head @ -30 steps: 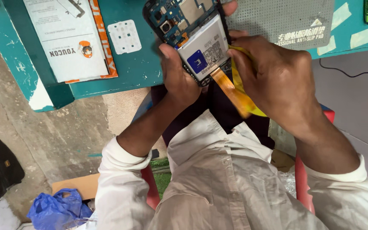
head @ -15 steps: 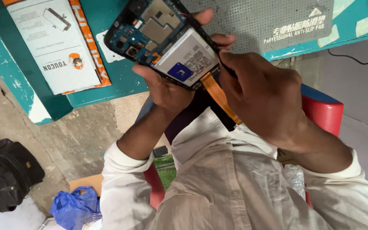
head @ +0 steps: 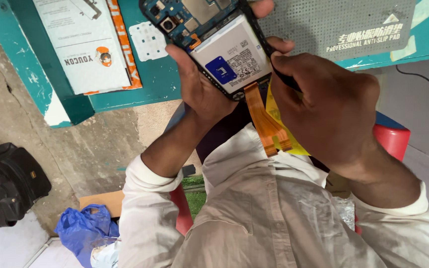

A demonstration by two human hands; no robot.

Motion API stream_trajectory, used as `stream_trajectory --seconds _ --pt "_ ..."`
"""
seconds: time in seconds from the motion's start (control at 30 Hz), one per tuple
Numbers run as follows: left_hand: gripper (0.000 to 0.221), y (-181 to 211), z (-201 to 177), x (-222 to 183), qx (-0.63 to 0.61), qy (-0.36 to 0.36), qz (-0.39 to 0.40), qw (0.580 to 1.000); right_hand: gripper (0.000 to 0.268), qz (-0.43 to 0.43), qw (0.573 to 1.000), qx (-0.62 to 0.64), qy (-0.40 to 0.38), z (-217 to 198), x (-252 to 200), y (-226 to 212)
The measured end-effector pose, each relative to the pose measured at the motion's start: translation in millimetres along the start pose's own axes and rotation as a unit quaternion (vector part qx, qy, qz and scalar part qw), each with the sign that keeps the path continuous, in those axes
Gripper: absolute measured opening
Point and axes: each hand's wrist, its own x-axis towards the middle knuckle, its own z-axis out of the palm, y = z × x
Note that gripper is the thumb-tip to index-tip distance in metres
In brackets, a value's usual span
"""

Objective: The person works on a disassembled smartphone, using a yellow plastic pry tool to separate the battery from the phone's frame. They apply a liquid from a small bottle to the battery area and continue prying to detach the battery. The person then uses a black plastic card to further separate the battery and ribbon cable.

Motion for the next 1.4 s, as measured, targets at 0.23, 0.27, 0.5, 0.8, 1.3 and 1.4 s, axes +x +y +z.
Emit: stream_trajectory --seconds 0.23,0.27,0.5,0.8,1.3,1.4 --pt "0.099 1.2 -2.7 -0.1 -0.008 -0.009 0.003 1.0 0.009 0.013 1.0 0.008 0.002 0.2 -0.2 0.2" --pt "0.099 0.0 -3.5 0.5 -0.007 -0.014 0.009 1.0 0.01 0.017 1.0 0.007 0.002 0.3 -0.4 0.2" --pt "0.094 -0.5 -7.0 -5.0 0.024 -0.001 0.0 1.0 0.012 0.022 0.999 0.031 0.005 -0.2 4.4 -1.4" --pt "0.086 -6.0 -11.1 -5.7 0.004 0.037 -0.01 0.999 0.005 0.079 0.987 0.132 -0.051 -3.1 15.2 24.3" --pt "0.065 -11.6 -18.7 -3.7 0.128 0.057 0.025 0.99 0.012 0.192 0.934 0.272 -0.13 -1.5 29.1 50.5" --pt "0.068 -14.0 -21.2 -3.6 0.188 0.075 0.014 0.979 0.013 0.188 0.929 0.287 -0.141 1.9 27.2 59.7"
